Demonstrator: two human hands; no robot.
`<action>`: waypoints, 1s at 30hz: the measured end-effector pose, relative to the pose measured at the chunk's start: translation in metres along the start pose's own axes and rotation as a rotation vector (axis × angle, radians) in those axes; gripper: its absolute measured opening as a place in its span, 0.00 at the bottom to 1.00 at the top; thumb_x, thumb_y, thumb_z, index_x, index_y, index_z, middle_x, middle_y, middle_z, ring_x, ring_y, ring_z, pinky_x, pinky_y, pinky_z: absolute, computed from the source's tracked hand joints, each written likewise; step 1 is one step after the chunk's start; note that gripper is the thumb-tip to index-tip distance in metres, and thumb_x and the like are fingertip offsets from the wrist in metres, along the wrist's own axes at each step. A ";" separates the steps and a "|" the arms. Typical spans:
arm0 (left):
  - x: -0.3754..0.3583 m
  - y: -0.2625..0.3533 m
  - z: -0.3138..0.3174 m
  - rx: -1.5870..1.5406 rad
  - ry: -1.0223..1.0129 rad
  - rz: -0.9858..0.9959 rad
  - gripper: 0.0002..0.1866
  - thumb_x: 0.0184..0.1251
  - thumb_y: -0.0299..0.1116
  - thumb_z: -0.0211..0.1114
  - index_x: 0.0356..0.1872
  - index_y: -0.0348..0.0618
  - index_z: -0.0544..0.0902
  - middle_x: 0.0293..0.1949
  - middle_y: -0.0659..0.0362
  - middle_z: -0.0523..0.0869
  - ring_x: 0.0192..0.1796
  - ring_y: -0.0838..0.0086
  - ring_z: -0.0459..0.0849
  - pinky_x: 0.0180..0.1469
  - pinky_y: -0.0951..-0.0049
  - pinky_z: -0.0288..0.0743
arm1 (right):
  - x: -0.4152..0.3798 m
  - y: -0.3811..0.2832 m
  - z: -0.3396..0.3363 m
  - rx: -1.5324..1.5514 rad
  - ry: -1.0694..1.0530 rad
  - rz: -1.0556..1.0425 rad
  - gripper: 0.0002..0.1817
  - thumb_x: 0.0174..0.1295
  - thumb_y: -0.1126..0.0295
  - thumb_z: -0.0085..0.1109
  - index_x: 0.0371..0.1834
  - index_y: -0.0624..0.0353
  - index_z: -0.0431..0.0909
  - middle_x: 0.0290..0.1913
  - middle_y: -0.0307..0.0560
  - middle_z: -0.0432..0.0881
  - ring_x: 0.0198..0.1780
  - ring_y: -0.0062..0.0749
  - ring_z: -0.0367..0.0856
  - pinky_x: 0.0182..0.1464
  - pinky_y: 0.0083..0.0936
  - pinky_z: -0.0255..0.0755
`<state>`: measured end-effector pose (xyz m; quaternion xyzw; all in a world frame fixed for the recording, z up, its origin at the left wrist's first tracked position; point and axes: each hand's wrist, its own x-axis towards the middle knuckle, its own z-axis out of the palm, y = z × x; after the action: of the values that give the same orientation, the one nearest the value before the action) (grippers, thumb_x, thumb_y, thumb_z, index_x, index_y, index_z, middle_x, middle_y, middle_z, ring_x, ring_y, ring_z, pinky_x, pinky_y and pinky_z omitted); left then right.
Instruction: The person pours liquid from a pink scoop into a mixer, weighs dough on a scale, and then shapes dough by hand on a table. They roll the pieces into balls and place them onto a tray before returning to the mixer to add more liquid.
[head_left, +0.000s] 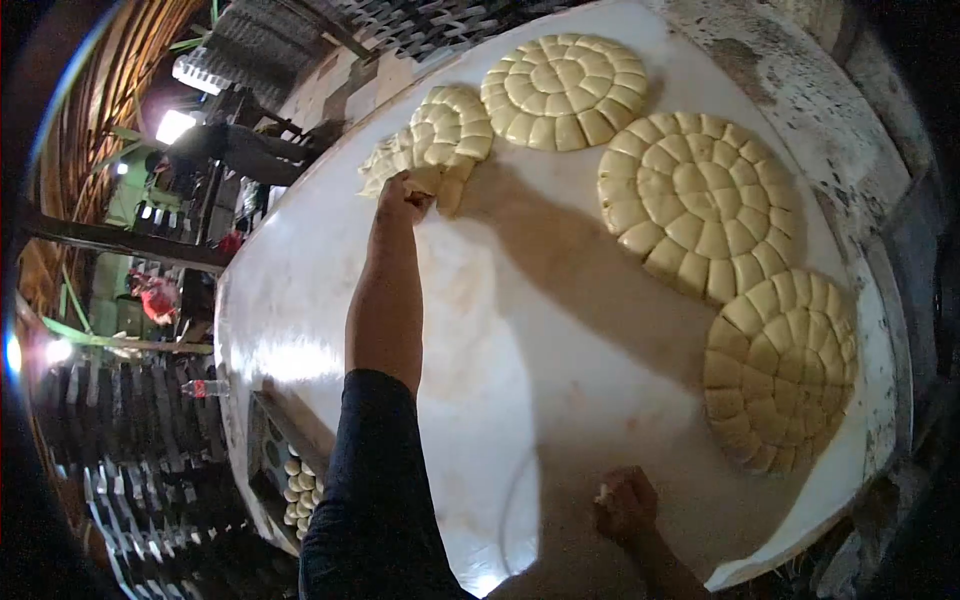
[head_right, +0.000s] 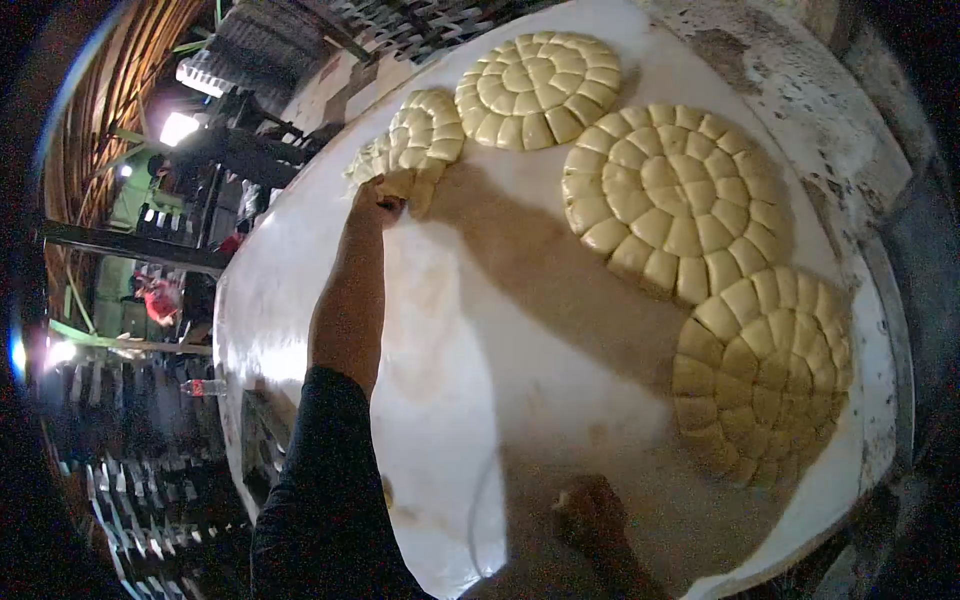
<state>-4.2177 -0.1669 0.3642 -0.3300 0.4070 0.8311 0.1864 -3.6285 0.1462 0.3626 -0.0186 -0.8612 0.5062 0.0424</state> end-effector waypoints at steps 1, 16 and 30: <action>-0.011 -0.011 0.003 -0.013 0.070 0.051 0.12 0.63 0.39 0.62 0.33 0.41 0.76 0.25 0.58 0.78 0.19 0.70 0.76 0.17 0.74 0.72 | 0.009 0.002 0.005 -0.139 0.148 -0.294 0.15 0.68 0.58 0.48 0.35 0.59 0.73 0.29 0.48 0.73 0.26 0.36 0.74 0.27 0.32 0.71; -0.319 -0.293 -0.152 0.705 0.475 0.882 0.22 0.69 0.48 0.54 0.37 0.33 0.76 0.39 0.40 0.81 0.40 0.44 0.79 0.44 0.54 0.72 | 0.027 -0.037 0.017 0.054 0.489 -0.129 0.16 0.70 0.58 0.48 0.45 0.62 0.74 0.38 0.50 0.72 0.42 0.39 0.73 0.49 0.36 0.69; -0.589 -0.332 -0.451 -0.039 0.025 0.757 0.15 0.64 0.35 0.58 0.47 0.52 0.63 0.43 0.62 0.66 0.44 0.75 0.68 0.49 0.73 0.67 | -0.170 -0.114 0.079 0.145 0.011 0.121 0.18 0.63 0.52 0.55 0.35 0.57 0.70 0.36 0.42 0.73 0.39 0.31 0.72 0.42 0.30 0.68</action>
<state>-3.4271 -0.3524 0.3893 -0.1700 0.4864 0.8446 -0.1454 -3.4650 0.0090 0.4144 -0.0703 -0.8193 0.5688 0.0176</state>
